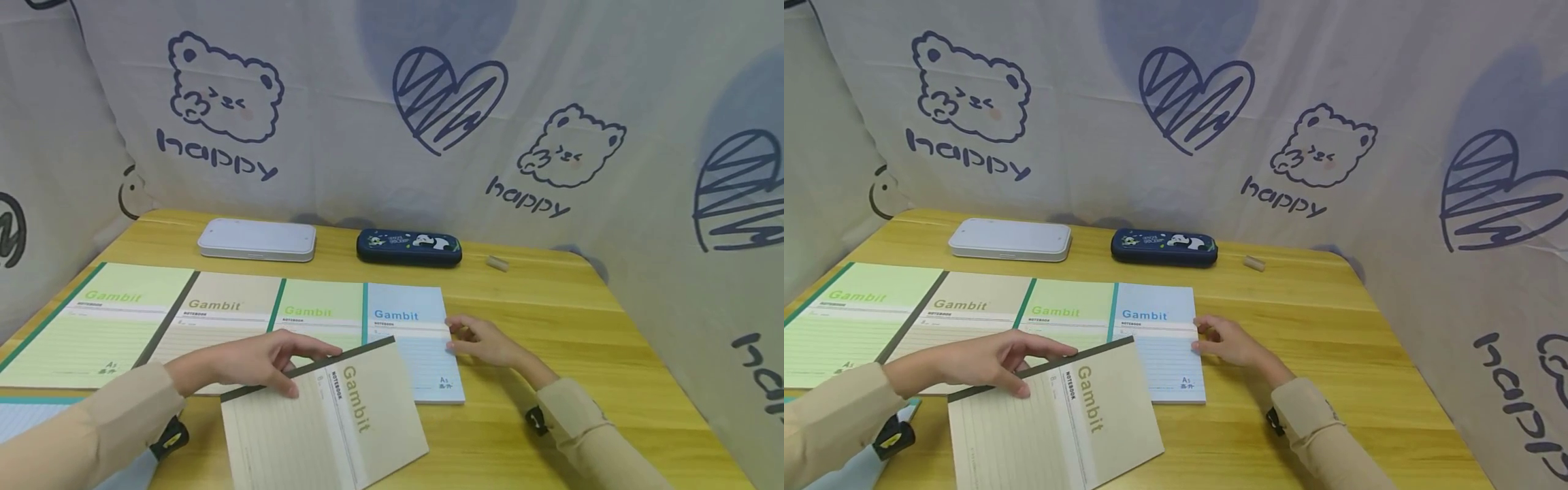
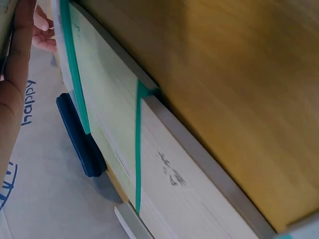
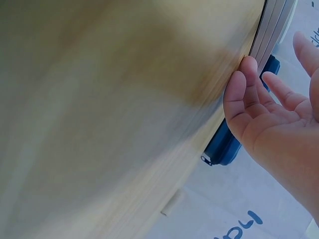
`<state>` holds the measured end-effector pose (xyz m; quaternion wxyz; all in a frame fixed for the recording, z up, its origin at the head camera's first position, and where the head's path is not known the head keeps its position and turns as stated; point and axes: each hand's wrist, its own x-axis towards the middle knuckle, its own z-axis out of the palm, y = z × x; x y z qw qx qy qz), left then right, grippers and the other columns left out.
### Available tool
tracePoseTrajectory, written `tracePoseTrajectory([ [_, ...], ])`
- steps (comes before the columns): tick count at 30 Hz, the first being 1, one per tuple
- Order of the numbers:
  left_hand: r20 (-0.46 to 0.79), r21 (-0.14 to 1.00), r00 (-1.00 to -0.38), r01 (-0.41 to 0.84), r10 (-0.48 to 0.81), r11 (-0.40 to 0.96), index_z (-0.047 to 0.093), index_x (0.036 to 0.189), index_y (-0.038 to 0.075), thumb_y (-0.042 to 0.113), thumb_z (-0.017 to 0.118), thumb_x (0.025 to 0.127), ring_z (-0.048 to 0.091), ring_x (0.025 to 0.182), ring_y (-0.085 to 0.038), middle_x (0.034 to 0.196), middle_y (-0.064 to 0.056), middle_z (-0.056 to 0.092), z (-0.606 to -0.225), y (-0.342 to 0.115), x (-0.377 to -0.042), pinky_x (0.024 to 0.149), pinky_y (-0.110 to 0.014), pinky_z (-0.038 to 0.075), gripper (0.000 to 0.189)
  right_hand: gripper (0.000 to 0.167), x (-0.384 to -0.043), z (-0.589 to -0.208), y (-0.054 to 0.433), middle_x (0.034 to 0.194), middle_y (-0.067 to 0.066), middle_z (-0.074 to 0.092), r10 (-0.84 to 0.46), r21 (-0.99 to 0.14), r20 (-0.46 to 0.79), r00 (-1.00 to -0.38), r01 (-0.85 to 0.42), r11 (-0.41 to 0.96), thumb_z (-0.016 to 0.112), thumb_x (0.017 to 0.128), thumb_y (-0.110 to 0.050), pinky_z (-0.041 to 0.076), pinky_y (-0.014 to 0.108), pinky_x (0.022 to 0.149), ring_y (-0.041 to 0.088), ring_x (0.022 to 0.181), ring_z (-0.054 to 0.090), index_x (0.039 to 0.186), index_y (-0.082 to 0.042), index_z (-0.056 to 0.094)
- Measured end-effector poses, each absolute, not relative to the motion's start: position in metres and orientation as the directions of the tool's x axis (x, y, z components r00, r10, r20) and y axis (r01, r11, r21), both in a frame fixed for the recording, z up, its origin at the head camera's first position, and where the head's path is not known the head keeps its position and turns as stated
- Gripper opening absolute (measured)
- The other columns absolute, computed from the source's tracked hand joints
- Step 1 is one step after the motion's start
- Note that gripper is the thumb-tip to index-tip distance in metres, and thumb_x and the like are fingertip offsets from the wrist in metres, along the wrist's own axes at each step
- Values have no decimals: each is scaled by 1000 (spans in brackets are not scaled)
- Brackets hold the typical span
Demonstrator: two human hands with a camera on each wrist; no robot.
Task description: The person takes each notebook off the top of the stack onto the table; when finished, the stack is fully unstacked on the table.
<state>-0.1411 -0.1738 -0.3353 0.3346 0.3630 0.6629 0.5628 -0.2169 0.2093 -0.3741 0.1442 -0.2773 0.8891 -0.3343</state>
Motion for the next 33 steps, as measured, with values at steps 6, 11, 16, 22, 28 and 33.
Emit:
tracePoseTrajectory([
  [6, -77, 990, -519, 63, 851, 129, 40, 132, -2, -12, 59, 75, 60, 85, -25, 127, -20, 45, -341, -182, -137, 68, -29, 50, 61, 48, -216, -374, 209, 111, 17, 54, -592, -679, -68, -803, -397, 617, 59, 87, -21, 42, 33, 74, 23, 91, 51, 124, 6, 45],
  [11, -129, 978, -539, 68, 832, 196, 47, 128, 1, -15, 58, 73, 58, 93, -29, 118, -16, 54, -344, -184, -132, 70, -30, 49, 58, 46, -216, -374, 208, 110, 17, 54, -596, -683, -66, -800, -399, 612, 59, 87, -21, 42, 33, 73, 22, 88, 51, 122, 6, 47],
  [16, -160, 947, -575, 139, 802, 289, 53, 123, 5, -15, 61, 69, 57, 89, -23, 113, -8, 58, -350, -189, -129, 67, -28, 47, 58, 44, -216, -375, 208, 109, 16, 55, -600, -685, -59, -797, -405, 606, 59, 87, -20, 42, 31, 71, 21, 86, 50, 121, 6, 48],
  [22, -149, 900, -584, 254, 798, 354, 57, 120, 7, -13, 63, 66, 54, 84, -15, 115, -3, 58, -357, -195, -128, 69, -28, 46, 57, 43, -215, -374, 208, 109, 16, 54, -607, -680, -53, -793, -417, 603, 59, 87, -21, 42, 32, 72, 21, 86, 49, 120, 6, 49],
  [28, -147, 877, -563, 306, 813, 370, 58, 118, 8, -15, 63, 65, 53, 90, -13, 116, 0, 57, -356, -198, -128, 77, -28, 45, 58, 44, -215, -375, 209, 110, 16, 54, -607, -680, -57, -793, -414, 605, 59, 87, -21, 42, 33, 73, 22, 88, 50, 120, 6, 49],
  [33, -160, 851, -575, 332, 802, 408, 60, 117, 10, -17, 62, 63, 53, 87, -9, 110, 5, 59, -356, -201, -126, 74, -27, 46, 60, 45, -216, -374, 209, 111, 17, 54, -600, -675, -65, -798, -408, 615, 59, 87, -22, 43, 33, 73, 23, 90, 52, 121, 6, 48],
])
